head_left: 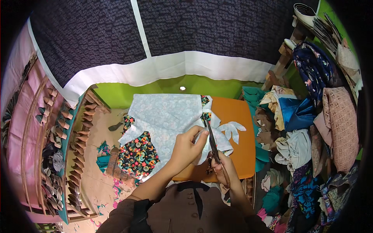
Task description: Cut pieces of floral patterned fabric using scissors.
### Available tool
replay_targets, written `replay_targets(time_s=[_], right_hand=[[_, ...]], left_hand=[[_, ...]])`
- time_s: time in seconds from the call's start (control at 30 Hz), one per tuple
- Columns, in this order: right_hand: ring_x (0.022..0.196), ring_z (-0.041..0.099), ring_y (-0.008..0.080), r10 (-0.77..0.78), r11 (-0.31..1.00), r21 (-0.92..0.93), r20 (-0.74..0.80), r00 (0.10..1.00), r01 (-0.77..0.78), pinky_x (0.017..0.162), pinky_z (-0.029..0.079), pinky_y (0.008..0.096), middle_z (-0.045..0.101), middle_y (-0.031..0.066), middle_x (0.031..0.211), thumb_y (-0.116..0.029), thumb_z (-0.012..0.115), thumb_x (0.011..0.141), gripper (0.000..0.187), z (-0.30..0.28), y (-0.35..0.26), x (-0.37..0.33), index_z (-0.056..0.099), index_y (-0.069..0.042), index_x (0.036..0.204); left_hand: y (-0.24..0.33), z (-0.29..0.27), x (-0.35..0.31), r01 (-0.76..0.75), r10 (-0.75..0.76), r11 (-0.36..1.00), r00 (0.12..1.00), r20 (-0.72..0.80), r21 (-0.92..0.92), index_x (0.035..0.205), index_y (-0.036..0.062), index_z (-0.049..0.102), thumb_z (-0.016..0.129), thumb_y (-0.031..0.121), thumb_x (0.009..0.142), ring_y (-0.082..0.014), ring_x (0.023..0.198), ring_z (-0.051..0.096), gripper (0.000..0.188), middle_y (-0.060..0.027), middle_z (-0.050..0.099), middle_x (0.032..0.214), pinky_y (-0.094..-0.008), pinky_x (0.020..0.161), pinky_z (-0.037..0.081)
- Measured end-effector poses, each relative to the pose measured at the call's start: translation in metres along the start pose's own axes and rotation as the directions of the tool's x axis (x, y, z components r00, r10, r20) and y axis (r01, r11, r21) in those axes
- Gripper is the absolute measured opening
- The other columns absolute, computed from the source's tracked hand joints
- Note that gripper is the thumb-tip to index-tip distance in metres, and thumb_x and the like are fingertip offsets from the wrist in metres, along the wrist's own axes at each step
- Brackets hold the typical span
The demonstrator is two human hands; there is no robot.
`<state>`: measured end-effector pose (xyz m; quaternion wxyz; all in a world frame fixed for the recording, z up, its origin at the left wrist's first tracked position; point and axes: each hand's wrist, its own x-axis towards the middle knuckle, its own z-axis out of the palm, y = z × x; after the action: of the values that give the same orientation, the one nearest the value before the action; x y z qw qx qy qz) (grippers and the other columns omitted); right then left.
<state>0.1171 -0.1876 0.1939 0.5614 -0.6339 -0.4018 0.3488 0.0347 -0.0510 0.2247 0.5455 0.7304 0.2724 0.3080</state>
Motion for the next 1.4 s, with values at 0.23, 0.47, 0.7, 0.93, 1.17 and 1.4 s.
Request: replay_targets(time_s=[0.23,0.47,0.7,0.93,1.17,1.4], right_hand=[[0.052,0.033,0.0024,0.029,0.999,0.035,0.076,0.997,-0.032,0.045,0.025,0.0159,0.036,-0.0033,0.063,-0.069,0.041,0.07,0.078,-0.002,0.003,0.001,0.045,0.002,0.101],[0.051,0.032,0.0017,0.069,0.997,0.026,0.09,0.994,-0.071,0.045,0.024,0.015,0.035,-0.0037,0.062,-0.069,0.039,0.07,0.079,-0.001,-0.003,0.003,0.043,0.002,0.104],[0.05,0.03,0.0007,0.043,0.996,0.075,0.122,0.992,-0.053,0.044,0.023,0.0153,0.035,-0.0042,0.064,-0.071,0.039,0.069,0.08,-0.007,0.011,0.003,0.043,0.002,0.101],[0.048,0.026,0.0019,0.082,0.974,0.204,0.1,0.992,-0.101,0.043,0.023,0.0152,0.039,-0.0024,0.07,-0.067,0.036,0.073,0.075,-0.007,0.01,0.001,0.041,0.001,0.105],[0.048,0.031,0.0007,0.154,0.83,0.551,-0.072,0.986,-0.089,0.039,0.025,0.0158,0.034,-0.0033,0.069,-0.04,0.046,0.085,0.048,0.003,0.031,0.012,0.039,-0.002,0.113],[0.044,0.031,0.0012,0.296,0.727,0.664,-0.073,0.952,-0.175,0.038,0.025,0.0161,0.038,-0.0043,0.065,-0.017,0.056,0.081,0.028,0.009,0.049,0.027,0.044,-0.005,0.102]], left_hand=[[0.006,-0.001,-0.001,-0.004,0.002,0.999,0.999,0.048,0.034,0.081,-0.001,0.057,0.053,0.02,0.082,-0.0044,0.039,0.035,0.021,-0.0034,0.041,0.044,-0.0229,0.036,0.028],[0.011,-0.005,0.0,0.09,-0.087,0.996,0.99,0.115,-0.022,0.078,-0.0006,0.055,0.052,0.016,0.083,-0.002,0.037,0.036,0.018,0.0026,0.042,0.046,-0.0199,0.034,0.026],[0.005,-0.008,0.001,0.031,-0.026,0.999,0.976,0.216,-0.019,0.077,-0.0007,0.055,0.052,0.015,0.083,-0.0063,0.027,0.039,0.017,0.0007,0.044,0.042,-0.0208,0.026,0.024],[-0.008,-0.004,0.004,0.073,-0.071,0.997,0.989,0.131,-0.009,0.077,0.0002,0.056,0.05,0.021,0.084,-0.0049,0.042,0.04,0.023,-0.0034,0.044,0.047,-0.0233,0.04,0.031],[-0.017,0.004,0.008,0.296,-0.181,0.806,0.948,0.263,-0.512,0.102,-0.0016,0.048,0.037,0.023,0.091,-0.014,0.074,0.057,0.029,-0.011,0.059,0.083,-0.026,0.063,0.046],[-0.017,0.005,0.008,0.466,-0.317,0.456,0.881,0.351,-0.758,0.111,-0.0006,0.039,0.03,0.023,0.092,-0.0229,0.092,0.056,0.032,-0.0186,0.054,0.104,-0.034,0.079,0.047]])
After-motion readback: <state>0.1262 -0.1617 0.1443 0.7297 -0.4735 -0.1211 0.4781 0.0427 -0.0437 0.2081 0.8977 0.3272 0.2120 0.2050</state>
